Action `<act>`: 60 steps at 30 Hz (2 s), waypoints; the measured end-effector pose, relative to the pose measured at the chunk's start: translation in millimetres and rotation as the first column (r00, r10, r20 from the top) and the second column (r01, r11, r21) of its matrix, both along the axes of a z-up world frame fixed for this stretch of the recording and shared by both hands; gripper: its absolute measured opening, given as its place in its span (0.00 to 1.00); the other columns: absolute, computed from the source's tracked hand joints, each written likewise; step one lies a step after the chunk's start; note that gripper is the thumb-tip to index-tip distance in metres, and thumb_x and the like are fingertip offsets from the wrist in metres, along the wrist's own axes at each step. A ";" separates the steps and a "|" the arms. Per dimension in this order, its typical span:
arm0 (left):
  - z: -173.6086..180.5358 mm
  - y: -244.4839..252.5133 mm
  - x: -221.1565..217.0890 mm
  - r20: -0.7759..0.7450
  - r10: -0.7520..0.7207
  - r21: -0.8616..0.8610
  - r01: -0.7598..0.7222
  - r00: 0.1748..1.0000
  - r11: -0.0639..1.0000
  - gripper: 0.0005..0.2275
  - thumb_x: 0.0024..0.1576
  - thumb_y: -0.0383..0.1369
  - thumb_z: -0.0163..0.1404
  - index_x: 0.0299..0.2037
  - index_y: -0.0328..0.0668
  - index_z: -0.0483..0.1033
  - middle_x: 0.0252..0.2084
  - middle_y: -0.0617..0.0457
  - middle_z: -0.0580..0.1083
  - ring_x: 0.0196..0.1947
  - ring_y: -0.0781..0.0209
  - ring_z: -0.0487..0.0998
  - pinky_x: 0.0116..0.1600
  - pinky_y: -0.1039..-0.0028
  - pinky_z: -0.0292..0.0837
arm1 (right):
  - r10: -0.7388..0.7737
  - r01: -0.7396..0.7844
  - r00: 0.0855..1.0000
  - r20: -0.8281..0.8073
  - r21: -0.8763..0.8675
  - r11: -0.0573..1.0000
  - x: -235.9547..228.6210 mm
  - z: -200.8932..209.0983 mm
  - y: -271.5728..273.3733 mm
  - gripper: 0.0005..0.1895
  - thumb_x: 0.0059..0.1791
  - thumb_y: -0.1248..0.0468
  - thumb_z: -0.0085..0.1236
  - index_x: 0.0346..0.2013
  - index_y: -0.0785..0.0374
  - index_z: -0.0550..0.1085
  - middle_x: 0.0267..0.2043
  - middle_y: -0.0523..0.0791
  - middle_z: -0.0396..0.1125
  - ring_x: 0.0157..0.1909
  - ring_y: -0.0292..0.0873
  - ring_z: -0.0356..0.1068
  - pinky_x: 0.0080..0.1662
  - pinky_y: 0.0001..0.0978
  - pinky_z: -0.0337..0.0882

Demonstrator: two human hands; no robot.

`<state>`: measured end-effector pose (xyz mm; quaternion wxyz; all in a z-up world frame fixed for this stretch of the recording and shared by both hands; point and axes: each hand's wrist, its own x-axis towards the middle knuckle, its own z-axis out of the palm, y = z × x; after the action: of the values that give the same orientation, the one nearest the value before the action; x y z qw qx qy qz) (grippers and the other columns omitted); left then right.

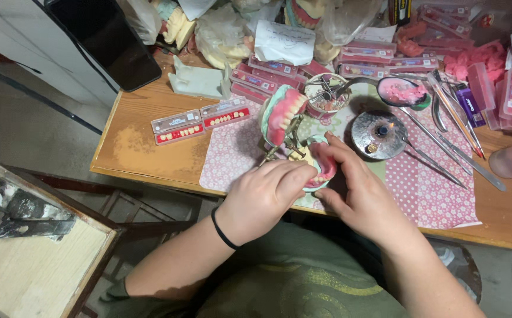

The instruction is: The person applies pink material to a dental mold using a small metal tool, repeatedly dipping the tool into a container. They also handle a small pink object and place it into the mold.

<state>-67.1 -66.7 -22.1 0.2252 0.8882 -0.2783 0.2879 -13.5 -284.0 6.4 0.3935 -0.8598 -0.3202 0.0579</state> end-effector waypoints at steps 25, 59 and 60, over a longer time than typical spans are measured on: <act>38.9 9.3 40.3 -0.440 -0.123 -0.680 -0.241 0.889 0.692 0.45 0.49 0.40 0.69 0.74 0.50 0.52 0.78 0.51 0.58 0.79 0.52 0.60 0.80 0.62 0.57 | -0.038 0.026 0.993 0.109 0.107 0.994 -7.5 -13.9 3.1 0.09 0.51 0.59 0.60 0.45 0.56 0.75 0.72 0.57 0.57 0.77 0.54 0.58 0.69 0.43 0.60; 33.9 11.7 42.2 -0.431 -0.186 -0.710 -0.204 0.883 0.674 0.44 0.50 0.36 0.68 0.75 0.49 0.51 0.78 0.52 0.58 0.77 0.54 0.64 0.79 0.65 0.59 | -0.060 0.051 0.997 0.042 0.192 0.980 -2.1 -17.6 5.6 0.07 0.49 0.59 0.63 0.38 0.56 0.77 0.67 0.57 0.61 0.74 0.53 0.61 0.67 0.43 0.61; 34.7 11.5 41.9 -0.434 -0.193 -0.714 -0.205 0.880 0.669 0.44 0.50 0.36 0.68 0.75 0.49 0.51 0.78 0.51 0.58 0.77 0.54 0.63 0.79 0.65 0.59 | -0.065 0.058 0.997 0.032 0.193 0.980 -2.2 -17.7 5.6 0.07 0.49 0.58 0.63 0.37 0.56 0.77 0.67 0.57 0.61 0.74 0.53 0.60 0.67 0.43 0.62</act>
<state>-25.1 -55.1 12.5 0.6267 0.7616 -0.0696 0.1495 -15.8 -278.4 -11.4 0.4697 -0.8284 -0.3051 -0.0020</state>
